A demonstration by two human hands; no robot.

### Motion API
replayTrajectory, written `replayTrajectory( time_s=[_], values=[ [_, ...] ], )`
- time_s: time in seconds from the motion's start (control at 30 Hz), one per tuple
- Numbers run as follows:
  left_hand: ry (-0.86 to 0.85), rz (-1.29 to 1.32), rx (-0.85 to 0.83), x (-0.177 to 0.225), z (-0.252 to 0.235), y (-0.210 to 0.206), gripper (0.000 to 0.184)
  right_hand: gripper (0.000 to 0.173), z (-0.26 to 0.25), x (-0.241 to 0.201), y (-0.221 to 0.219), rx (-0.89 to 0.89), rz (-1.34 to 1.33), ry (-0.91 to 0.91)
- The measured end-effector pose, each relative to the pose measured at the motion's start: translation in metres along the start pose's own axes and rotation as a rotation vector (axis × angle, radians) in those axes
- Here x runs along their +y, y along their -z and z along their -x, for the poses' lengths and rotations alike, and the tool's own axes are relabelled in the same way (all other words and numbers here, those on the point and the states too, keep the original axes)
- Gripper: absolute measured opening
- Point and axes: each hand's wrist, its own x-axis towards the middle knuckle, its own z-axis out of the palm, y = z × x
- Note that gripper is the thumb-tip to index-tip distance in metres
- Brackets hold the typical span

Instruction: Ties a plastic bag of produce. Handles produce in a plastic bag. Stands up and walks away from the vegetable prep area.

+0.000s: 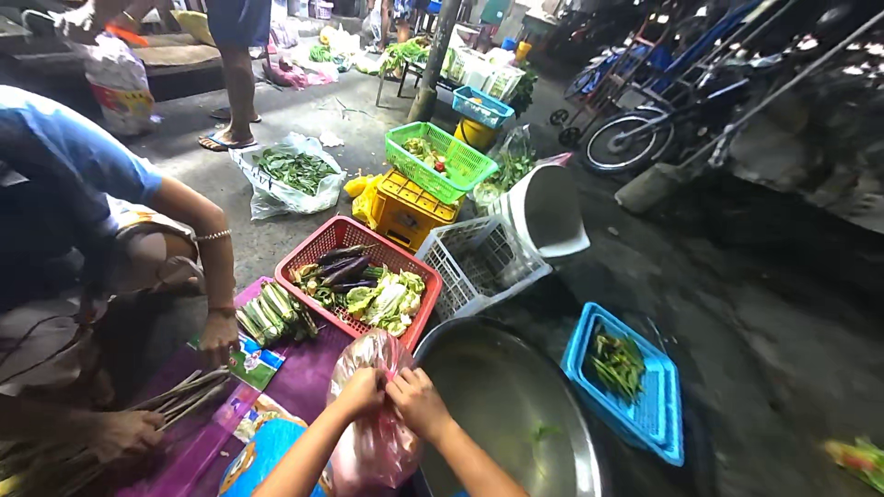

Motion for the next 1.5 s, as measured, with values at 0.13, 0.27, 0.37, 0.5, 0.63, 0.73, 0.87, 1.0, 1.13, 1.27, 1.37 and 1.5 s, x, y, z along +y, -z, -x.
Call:
replayTrajectory(
  time_s=[0.13,0.27,0.37,0.5,0.63,0.73,0.87,1.0,1.13,1.27,1.37,1.5],
  values=[
    [-0.003,0.011,-0.029,-0.005,-0.001,0.003,0.028,0.005,-0.001,0.002,-0.007,0.037,0.037,0.066],
    [-0.010,0.013,-0.036,-0.006,0.000,0.003,0.028,0.006,-0.004,-0.002,-0.007,-0.021,0.008,0.029],
    [-0.018,0.044,-0.016,-0.009,-0.004,0.000,0.030,0.008,-0.006,-0.008,-0.008,-0.057,-0.032,-0.097],
    [-0.039,0.134,0.048,-0.014,-0.001,-0.004,0.026,0.021,-0.004,-0.015,-0.010,-0.151,-0.193,-0.404],
    [-0.056,0.183,0.093,-0.021,-0.001,-0.010,0.027,0.025,-0.004,-0.019,-0.011,-0.200,-0.293,-0.601],
    [-0.056,0.197,0.133,-0.020,0.000,-0.011,0.027,0.029,-0.005,-0.019,-0.008,-0.235,-0.399,-0.735],
    [-0.063,0.204,0.170,-0.020,0.001,-0.015,0.027,0.026,0.003,-0.027,-0.017,-0.051,-0.672,-0.888],
    [-0.096,0.244,0.182,-0.024,0.000,-0.018,0.026,0.025,0.011,-0.028,-0.024,0.146,-0.791,-0.884],
    [-0.090,0.220,0.180,-0.025,-0.001,-0.018,0.026,0.019,0.014,-0.021,-0.024,0.345,-0.521,-0.629],
    [-0.052,0.206,0.152,-0.022,-0.003,-0.017,0.028,0.015,0.012,-0.017,-0.014,0.210,-0.268,-0.429],
    [-0.034,0.200,0.122,-0.020,-0.005,-0.014,0.029,0.019,0.006,-0.020,-0.011,0.040,-0.227,-0.479],
    [-0.063,0.264,0.117,-0.022,-0.004,-0.012,0.028,0.029,-0.003,-0.026,-0.003,-0.107,-0.517,-0.799]
  ],
)
